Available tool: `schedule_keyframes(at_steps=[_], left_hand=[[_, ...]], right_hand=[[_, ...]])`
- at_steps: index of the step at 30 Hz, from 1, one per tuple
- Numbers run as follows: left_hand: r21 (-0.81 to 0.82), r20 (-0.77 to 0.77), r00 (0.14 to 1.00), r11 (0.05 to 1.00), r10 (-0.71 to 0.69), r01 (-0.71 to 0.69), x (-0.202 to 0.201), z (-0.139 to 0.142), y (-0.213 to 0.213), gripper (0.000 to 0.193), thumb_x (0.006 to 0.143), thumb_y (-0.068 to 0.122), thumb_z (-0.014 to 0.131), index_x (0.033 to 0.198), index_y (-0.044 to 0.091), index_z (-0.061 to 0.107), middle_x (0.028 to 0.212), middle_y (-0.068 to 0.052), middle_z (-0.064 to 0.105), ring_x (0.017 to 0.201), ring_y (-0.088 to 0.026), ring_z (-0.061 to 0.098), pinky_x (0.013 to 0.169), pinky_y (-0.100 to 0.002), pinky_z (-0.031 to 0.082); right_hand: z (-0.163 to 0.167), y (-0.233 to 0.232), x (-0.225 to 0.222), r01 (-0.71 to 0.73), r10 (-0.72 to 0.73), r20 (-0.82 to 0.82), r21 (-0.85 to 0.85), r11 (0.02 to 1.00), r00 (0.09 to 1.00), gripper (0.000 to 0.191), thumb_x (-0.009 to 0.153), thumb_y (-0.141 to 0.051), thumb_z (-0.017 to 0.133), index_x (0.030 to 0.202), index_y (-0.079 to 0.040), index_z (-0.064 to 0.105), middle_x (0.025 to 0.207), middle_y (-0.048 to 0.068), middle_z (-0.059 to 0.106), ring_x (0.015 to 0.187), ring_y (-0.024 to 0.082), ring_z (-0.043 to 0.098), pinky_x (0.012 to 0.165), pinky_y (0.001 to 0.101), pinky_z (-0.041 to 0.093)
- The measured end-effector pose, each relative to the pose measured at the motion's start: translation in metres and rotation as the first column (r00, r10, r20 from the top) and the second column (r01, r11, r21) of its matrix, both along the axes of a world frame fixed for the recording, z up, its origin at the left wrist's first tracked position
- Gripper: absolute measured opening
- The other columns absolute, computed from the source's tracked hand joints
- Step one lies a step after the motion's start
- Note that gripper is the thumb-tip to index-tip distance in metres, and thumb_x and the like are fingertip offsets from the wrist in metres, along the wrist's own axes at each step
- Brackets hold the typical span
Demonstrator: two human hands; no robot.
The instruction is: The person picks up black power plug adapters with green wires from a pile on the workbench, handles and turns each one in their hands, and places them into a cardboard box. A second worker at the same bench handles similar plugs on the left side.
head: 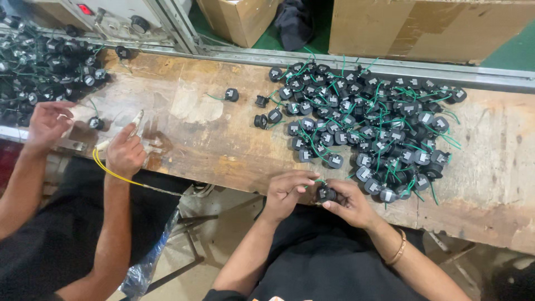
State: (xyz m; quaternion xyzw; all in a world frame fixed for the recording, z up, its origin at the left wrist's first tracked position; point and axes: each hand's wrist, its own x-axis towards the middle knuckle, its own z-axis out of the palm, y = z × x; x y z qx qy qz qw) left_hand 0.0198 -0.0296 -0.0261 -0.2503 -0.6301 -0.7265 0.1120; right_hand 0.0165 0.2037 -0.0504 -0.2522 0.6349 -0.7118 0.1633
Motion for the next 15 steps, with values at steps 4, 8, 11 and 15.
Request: schedule_keyframes(at_steps=[4,8,11,15], left_hand=[[0.307,0.336,0.911,0.942,-0.241,0.136,0.001,-0.011,0.007,0.022,0.084,-0.007,0.078,0.094,0.006,0.062,0.108,-0.010,0.073,0.109,-0.019,0.068,0.095,-0.035,0.056],[0.394,0.508,0.813,0.916,-0.285,0.075,0.003,-0.010,0.026,0.031,0.087,-0.003,0.083,0.093,0.007,0.054,0.101,-0.008,0.070,0.096,-0.015,0.065,0.085,-0.032,0.056],[-0.051,0.114,0.992,0.997,0.060,-0.054,-0.010,0.004,0.016,0.030,0.084,0.002,0.086,0.093,0.007,0.058,0.103,-0.007,0.070,0.099,-0.015,0.066,0.090,-0.030,0.055],[0.267,0.242,0.864,0.826,0.441,-0.496,-0.067,0.037,-0.046,0.017,0.097,0.012,0.078,0.098,0.005,0.063,0.107,-0.005,0.068,0.095,-0.012,0.059,0.087,-0.025,0.050]], right_hand=[[0.020,-0.009,0.001,0.124,-0.041,-0.257,0.314,0.941,0.965,0.038,0.079,-0.015,0.082,0.109,0.004,0.067,0.083,0.007,0.058,0.071,0.017,0.056,0.059,0.0323,0.044],[0.032,-0.017,-0.001,0.159,-0.020,-0.419,0.300,0.941,0.908,0.029,0.077,-0.014,0.083,0.096,0.000,0.066,0.084,0.009,0.064,0.076,0.024,0.063,0.066,0.0355,0.050],[0.038,-0.021,0.001,0.225,-0.080,-0.391,0.343,0.912,0.917,0.027,0.074,-0.010,0.084,0.093,-0.001,0.067,0.085,0.011,0.065,0.079,0.026,0.066,0.070,0.0379,0.051],[0.044,-0.024,0.001,0.244,-0.118,-0.446,0.237,0.941,0.887,0.028,0.076,-0.008,0.083,0.097,-0.003,0.066,0.101,0.010,0.071,0.098,0.027,0.071,0.086,0.0366,0.055]])
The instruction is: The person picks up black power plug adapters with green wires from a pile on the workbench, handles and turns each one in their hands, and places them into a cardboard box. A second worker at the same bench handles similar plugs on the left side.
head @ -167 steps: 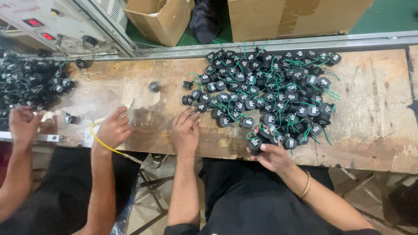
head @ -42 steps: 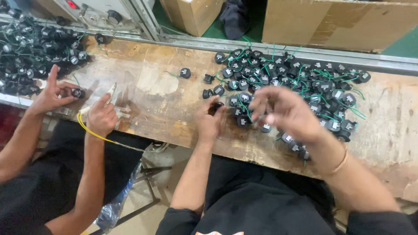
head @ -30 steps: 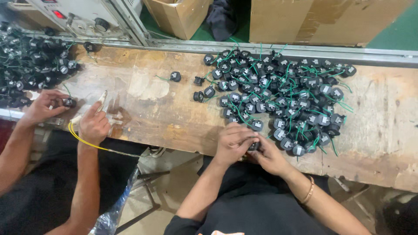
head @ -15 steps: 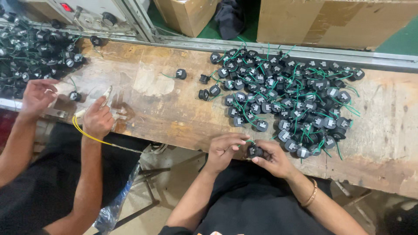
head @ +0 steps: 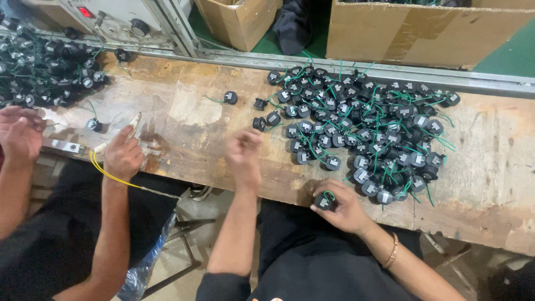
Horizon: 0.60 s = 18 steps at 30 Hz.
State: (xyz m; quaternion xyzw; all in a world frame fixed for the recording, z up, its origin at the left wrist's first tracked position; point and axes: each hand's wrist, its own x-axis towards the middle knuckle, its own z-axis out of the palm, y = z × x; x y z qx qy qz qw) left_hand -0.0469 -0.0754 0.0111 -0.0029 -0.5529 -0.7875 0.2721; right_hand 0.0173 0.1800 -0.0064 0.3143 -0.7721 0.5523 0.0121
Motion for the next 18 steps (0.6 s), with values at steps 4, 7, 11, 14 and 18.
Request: schedule_keyframes(at_steps=[4,7,11,14,18], left_hand=[[0.161,0.341,0.883,0.905,0.323,-0.393,-0.074,0.032,-0.062,0.038,0.093,0.016,0.070,0.127,0.016,0.052,0.092,0.002,0.063,0.069,-0.012,0.052,0.058,-0.031,0.043],[-0.660,0.116,0.803,0.650,0.584,-0.377,-0.092,0.037,-0.065,0.028,0.092,0.013,0.077,0.115,0.001,0.069,0.088,-0.009,0.072,0.077,-0.018,0.068,0.073,-0.031,0.054],[-0.642,-0.119,0.860,0.623,0.496,-0.447,-0.077,0.024,-0.050,0.012,0.097,0.006,0.070,0.107,0.003,0.077,0.099,-0.011,0.077,0.089,-0.021,0.072,0.079,-0.033,0.055],[-0.576,-0.078,0.894,0.712,0.441,-0.402,-0.047,0.017,-0.027,0.012,0.100,0.006,0.069,0.109,0.004,0.076,0.100,-0.009,0.077,0.090,-0.018,0.072,0.080,-0.031,0.056],[-0.219,-0.003,0.991,0.967,-0.137,0.133,0.014,-0.004,0.038,0.019,0.099,-0.003,0.061,0.113,0.009,0.067,0.103,-0.005,0.076,0.098,-0.014,0.073,0.088,-0.028,0.059]], right_hand=[[0.003,-0.004,0.000,0.015,-0.016,-0.065,-0.017,1.000,0.998,0.030,0.076,-0.005,0.081,0.103,-0.005,0.066,0.108,0.011,0.069,0.106,0.028,0.069,0.092,0.0364,0.054],[0.004,-0.003,0.002,0.052,-0.052,0.005,-0.012,0.999,0.999,0.045,0.073,0.003,0.069,0.118,-0.002,0.062,0.111,0.011,0.068,0.106,0.027,0.068,0.095,0.0372,0.052],[0.004,0.001,0.002,0.064,-0.066,-0.085,-0.026,0.998,0.994,0.051,0.074,0.006,0.069,0.123,-0.003,0.061,0.111,0.011,0.068,0.111,0.030,0.065,0.101,0.0394,0.050],[0.000,0.003,-0.003,0.062,-0.057,0.068,-0.084,0.994,0.996,0.051,0.078,0.002,0.072,0.127,-0.003,0.061,0.108,0.008,0.069,0.104,0.022,0.068,0.097,0.0345,0.052],[-0.013,0.005,-0.003,0.117,-0.042,0.333,-0.209,0.971,0.942,0.063,0.082,-0.003,0.077,0.139,-0.003,0.050,0.105,0.007,0.067,0.098,0.013,0.065,0.090,0.0292,0.053]])
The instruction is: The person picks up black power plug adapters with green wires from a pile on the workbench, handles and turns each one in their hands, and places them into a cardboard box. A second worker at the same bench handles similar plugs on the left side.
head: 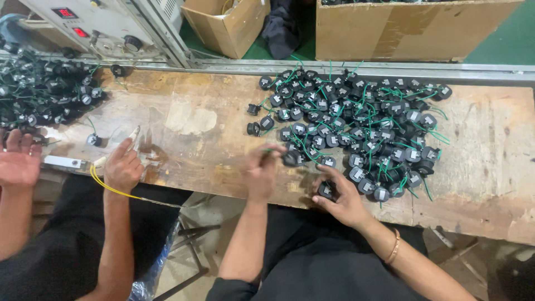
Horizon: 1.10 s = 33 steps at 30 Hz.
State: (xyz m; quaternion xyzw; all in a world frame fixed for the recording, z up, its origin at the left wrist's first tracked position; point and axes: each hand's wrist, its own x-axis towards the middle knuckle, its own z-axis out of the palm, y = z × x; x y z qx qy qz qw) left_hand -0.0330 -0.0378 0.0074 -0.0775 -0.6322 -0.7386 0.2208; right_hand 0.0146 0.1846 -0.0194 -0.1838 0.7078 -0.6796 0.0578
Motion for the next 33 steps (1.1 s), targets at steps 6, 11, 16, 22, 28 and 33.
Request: schedule_keyframes(at_steps=[6,11,16,22,28,33], left_hand=[[-0.393,-0.191,0.963,0.914,-0.189,0.101,0.025,-0.005,0.060,0.023,0.087,-0.005,0.077,0.105,0.009,0.075,0.102,-0.005,0.076,0.089,-0.024,0.074,0.082,-0.033,0.058],[-0.485,-0.265,0.898,0.853,-0.351,0.190,0.030,0.009,0.034,0.026,0.084,-0.002,0.074,0.108,0.008,0.073,0.112,-0.007,0.074,0.102,-0.027,0.072,0.091,-0.038,0.058],[-0.503,-0.200,0.856,0.800,-0.476,0.328,0.033,0.009,0.018,0.024,0.077,0.007,0.083,0.096,0.007,0.069,0.107,-0.006,0.072,0.102,-0.028,0.069,0.092,-0.040,0.055],[-0.101,0.145,0.887,0.885,-0.439,0.455,0.038,-0.012,0.039,0.030,0.078,0.005,0.089,0.084,0.004,0.059,0.093,-0.009,0.069,0.086,-0.018,0.065,0.074,-0.031,0.052],[-0.225,-0.062,0.985,0.964,-0.158,0.141,0.004,-0.007,0.001,0.016,0.086,0.000,0.081,0.097,0.004,0.070,0.104,-0.010,0.073,0.096,-0.020,0.070,0.082,-0.032,0.060],[-0.783,-0.267,0.949,0.536,0.170,-0.317,-0.038,0.012,-0.052,0.048,0.076,-0.005,0.074,0.123,-0.001,0.067,0.124,-0.018,0.069,0.111,-0.039,0.068,0.092,-0.042,0.056]], right_hand=[[-0.022,0.008,-0.001,-0.006,-0.008,0.130,0.107,0.994,0.991,0.038,0.084,-0.006,0.077,0.118,-0.001,0.063,0.093,0.009,0.071,0.079,0.014,0.068,0.072,0.0321,0.057],[-0.024,0.011,-0.004,-0.059,0.058,0.008,0.174,0.983,0.998,0.029,0.078,-0.014,0.087,0.099,-0.002,0.070,0.084,0.008,0.073,0.076,0.016,0.071,0.069,0.0329,0.057],[-0.012,0.010,-0.009,-0.078,0.117,-0.215,0.182,0.980,0.970,0.031,0.072,-0.016,0.090,0.091,-0.004,0.068,0.089,0.010,0.067,0.078,0.025,0.068,0.069,0.0356,0.052],[0.001,0.003,-0.003,-0.075,0.125,-0.184,0.258,0.963,0.975,0.031,0.075,-0.015,0.089,0.095,-0.003,0.069,0.090,0.010,0.072,0.081,0.027,0.071,0.072,0.0371,0.056],[0.007,0.002,-0.002,-0.081,0.144,-0.312,0.207,0.975,0.939,0.025,0.082,-0.009,0.083,0.103,-0.005,0.069,0.099,0.007,0.074,0.092,0.024,0.072,0.080,0.0352,0.057],[0.009,0.002,0.002,-0.114,0.115,-0.033,0.043,0.993,0.993,0.047,0.083,-0.003,0.074,0.127,-0.006,0.058,0.100,0.006,0.071,0.089,0.016,0.070,0.080,0.0316,0.056]])
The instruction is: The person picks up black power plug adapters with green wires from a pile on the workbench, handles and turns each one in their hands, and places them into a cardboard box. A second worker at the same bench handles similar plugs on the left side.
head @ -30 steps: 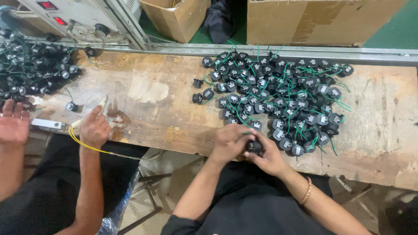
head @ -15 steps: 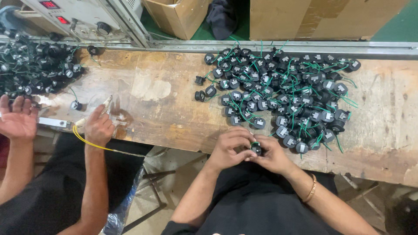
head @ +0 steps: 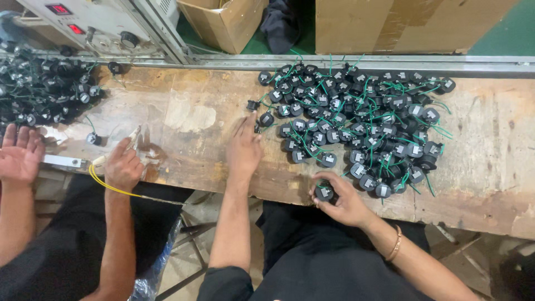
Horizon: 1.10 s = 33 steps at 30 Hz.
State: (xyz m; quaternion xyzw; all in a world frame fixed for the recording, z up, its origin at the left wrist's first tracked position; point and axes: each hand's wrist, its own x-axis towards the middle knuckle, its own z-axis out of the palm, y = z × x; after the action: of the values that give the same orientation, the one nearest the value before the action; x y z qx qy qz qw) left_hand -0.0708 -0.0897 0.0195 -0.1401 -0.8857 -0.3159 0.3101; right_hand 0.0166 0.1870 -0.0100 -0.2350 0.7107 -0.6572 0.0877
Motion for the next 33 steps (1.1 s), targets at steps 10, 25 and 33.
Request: schedule_keyframes(at_steps=[10,25,33], left_hand=[[0.632,0.327,0.945,0.746,-0.014,-0.208,0.031,-0.026,0.011,0.016,0.088,-0.001,0.072,0.099,0.004,0.061,0.117,-0.007,0.064,0.095,-0.018,0.067,0.081,-0.030,0.058],[0.640,0.248,0.883,0.751,-0.400,0.160,0.073,-0.005,0.125,0.016,0.094,0.019,0.076,0.091,0.003,0.074,0.083,-0.006,0.066,0.075,-0.018,0.065,0.069,-0.030,0.051],[0.816,0.171,0.860,0.559,-0.480,0.150,0.075,-0.020,0.133,0.031,0.106,0.031,0.065,0.099,0.001,0.068,0.093,-0.004,0.063,0.089,-0.013,0.059,0.080,-0.029,0.048]], right_hand=[[-0.011,0.004,-0.005,0.115,-0.093,-0.257,0.073,0.991,0.962,0.036,0.088,-0.003,0.078,0.124,-0.007,0.070,0.103,0.007,0.066,0.096,0.019,0.066,0.087,0.0301,0.054],[-0.033,0.008,-0.003,0.182,-0.149,-0.312,0.079,0.980,0.938,0.058,0.074,-0.004,0.078,0.128,0.004,0.057,0.133,0.020,0.056,0.123,0.033,0.056,0.103,0.0387,0.045],[-0.031,0.012,-0.003,0.176,-0.164,-0.139,0.083,0.981,0.977,0.052,0.073,-0.009,0.080,0.122,-0.002,0.064,0.121,0.013,0.061,0.108,0.025,0.062,0.093,0.0334,0.051]])
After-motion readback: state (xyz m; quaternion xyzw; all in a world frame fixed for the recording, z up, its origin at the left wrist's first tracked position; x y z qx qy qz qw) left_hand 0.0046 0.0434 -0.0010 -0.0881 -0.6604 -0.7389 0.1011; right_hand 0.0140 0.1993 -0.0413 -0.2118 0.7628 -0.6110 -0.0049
